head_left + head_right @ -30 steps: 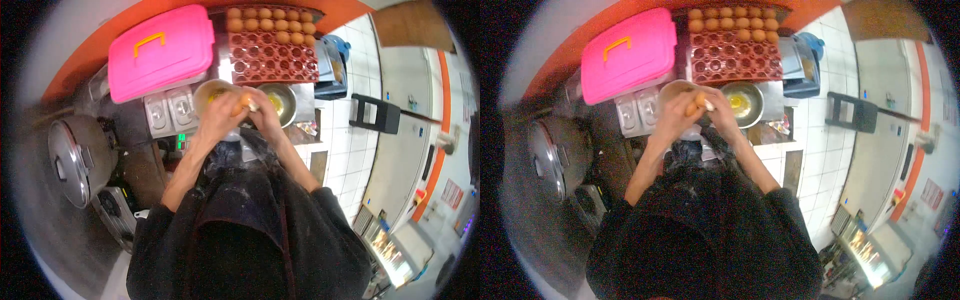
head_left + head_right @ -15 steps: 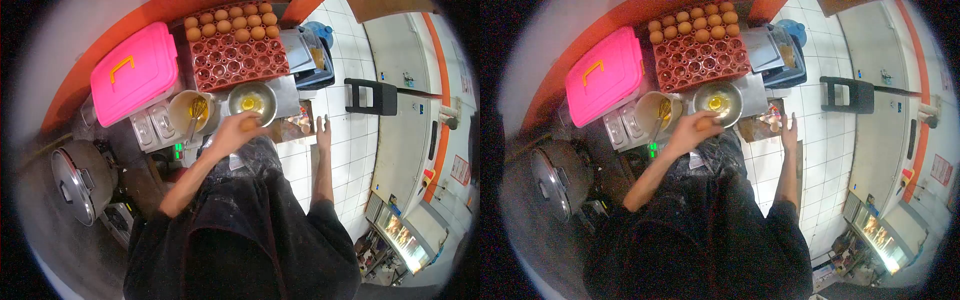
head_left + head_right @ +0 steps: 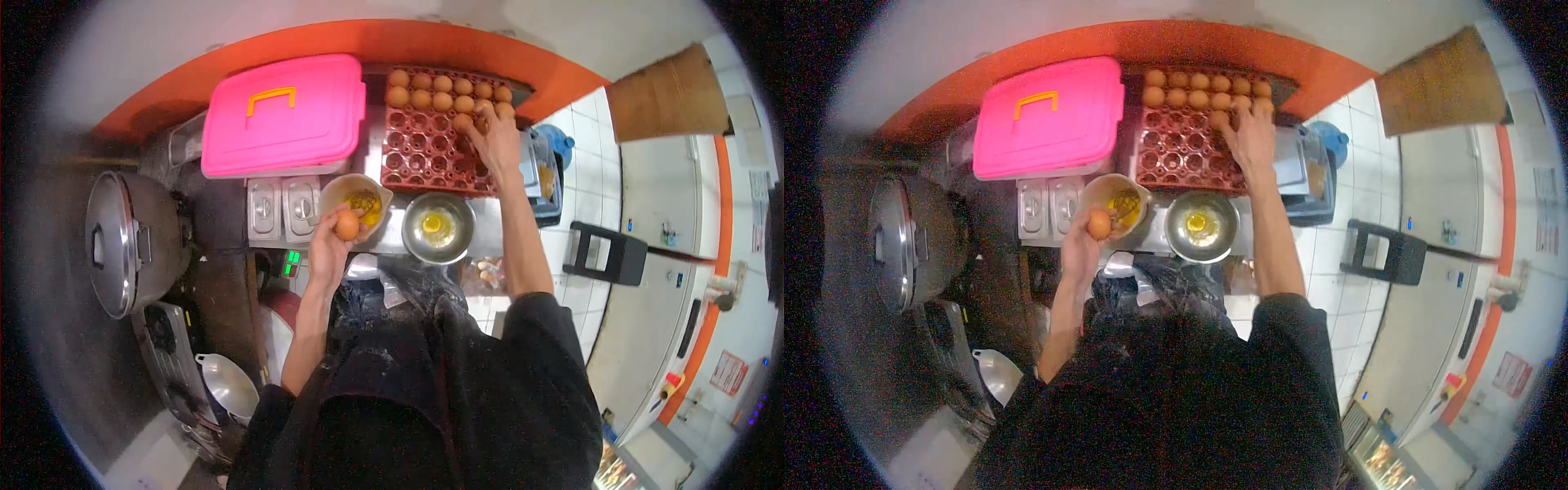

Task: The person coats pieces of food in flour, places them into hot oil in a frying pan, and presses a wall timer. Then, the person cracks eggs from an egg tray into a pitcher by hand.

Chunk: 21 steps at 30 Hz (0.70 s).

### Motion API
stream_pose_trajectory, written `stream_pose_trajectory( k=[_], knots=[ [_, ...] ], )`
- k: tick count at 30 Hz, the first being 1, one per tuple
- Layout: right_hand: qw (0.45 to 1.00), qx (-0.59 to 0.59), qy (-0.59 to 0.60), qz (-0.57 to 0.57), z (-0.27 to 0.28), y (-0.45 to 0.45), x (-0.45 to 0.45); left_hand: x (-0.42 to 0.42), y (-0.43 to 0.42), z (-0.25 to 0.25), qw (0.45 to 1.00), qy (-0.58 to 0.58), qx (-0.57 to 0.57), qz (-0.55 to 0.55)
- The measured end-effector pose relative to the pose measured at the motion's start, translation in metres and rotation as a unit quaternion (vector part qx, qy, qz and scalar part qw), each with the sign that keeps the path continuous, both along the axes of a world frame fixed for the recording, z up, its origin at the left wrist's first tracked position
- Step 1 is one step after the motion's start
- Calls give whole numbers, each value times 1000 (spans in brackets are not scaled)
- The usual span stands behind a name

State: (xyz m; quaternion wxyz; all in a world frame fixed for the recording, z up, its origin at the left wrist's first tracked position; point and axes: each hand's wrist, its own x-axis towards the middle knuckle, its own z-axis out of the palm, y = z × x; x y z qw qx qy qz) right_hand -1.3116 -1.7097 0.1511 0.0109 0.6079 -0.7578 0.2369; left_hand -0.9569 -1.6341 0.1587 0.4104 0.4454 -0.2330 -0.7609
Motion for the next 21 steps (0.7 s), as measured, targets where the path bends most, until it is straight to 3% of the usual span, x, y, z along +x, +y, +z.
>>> stream_pose_trajectory(
  k=[2,5,10,13,16,21],
  knots=[
    [998,22,20,61,-5,-7,10,3,-1,6,999,8,12,35],
    [994,61,55,66,-14,-9,21,6,-4,8,999,7,9,36],
    [993,82,4,84,-23,-12,18,12,-15,-6,999,22,26,29],
    [985,125,88,75,-23,-15,21,11,-22,-7,999,39,20,0],
    [995,74,-4,60,-27,-20,19,9,-26,-6,999,26,33,-2],
    [997,53,-4,58,-26,-15,19,12,-26,-3,1000,16,22,5]
  ],
)
